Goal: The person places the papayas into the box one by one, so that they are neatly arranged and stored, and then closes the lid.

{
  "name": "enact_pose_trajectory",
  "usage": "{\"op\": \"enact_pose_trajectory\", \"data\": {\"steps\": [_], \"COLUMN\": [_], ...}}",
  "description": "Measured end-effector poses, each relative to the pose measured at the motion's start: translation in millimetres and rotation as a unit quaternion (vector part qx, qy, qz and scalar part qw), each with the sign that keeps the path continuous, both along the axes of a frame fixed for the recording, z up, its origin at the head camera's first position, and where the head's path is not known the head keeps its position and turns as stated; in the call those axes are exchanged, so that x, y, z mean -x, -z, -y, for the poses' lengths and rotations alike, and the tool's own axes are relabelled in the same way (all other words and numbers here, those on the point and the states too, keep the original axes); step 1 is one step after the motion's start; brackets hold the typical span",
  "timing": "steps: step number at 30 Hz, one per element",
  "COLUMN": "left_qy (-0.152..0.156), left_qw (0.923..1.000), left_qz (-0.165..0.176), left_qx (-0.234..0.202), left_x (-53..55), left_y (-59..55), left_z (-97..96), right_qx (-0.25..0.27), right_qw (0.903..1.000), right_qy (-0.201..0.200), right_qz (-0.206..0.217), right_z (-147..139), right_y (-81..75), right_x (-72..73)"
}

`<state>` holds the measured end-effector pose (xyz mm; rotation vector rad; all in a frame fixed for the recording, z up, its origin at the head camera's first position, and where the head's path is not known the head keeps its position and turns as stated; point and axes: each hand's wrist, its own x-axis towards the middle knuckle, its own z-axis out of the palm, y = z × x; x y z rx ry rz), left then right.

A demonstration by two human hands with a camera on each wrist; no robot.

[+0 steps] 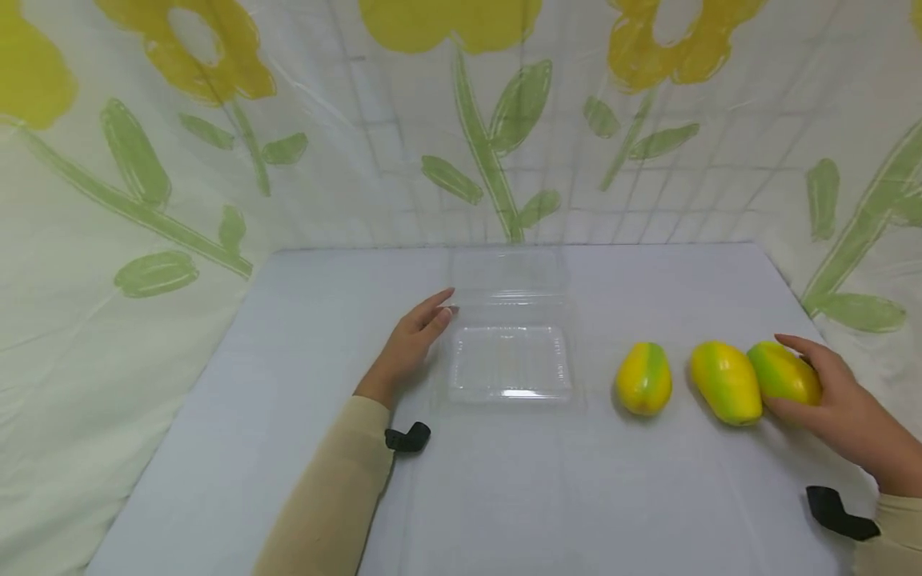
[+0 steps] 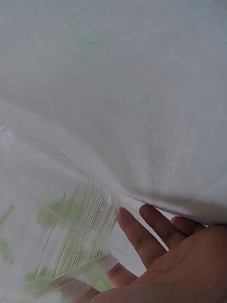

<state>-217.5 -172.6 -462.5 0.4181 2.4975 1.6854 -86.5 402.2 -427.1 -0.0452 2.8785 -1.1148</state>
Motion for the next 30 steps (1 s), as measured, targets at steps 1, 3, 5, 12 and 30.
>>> {"op": "enact_pose_trajectory", "data": {"steps": [1, 3, 5, 12, 30], "left_qy": [0.001, 0.002, 0.003, 0.007, 0.025], "left_qw": [1.0, 0.9998, 0.9994, 0.9965, 0.979], "left_qz": [-0.003, -0.01, -0.015, -0.011, 0.033], "left_qx": [-0.005, -0.018, -0.031, -0.083, -0.2], "left_x": [-0.5, -0.5, -0.3, 0.7, -0.4], "left_y": [0.3, 1.3, 2.4, 3.3, 8.6], "left_z": [-0.3, -0.4, 0.1, 1.1, -0.2], "right_qx": [-0.001, -0.006, -0.014, -0.018, 0.016], "right_qw": [1.0, 0.9996, 0.9988, 0.9976, 0.9942], "right_qy": [0.008, 0.026, 0.045, 0.067, 0.106], "right_qz": [0.003, 0.01, 0.015, 0.002, -0.007], "right_z": [-2, -5, -9, -18, -13], "right_y": [1.5, 4.8, 7.8, 15.1, 21.3], "right_x": [-0.6, -1.8, -2.7, -2.1, -2.7]}}
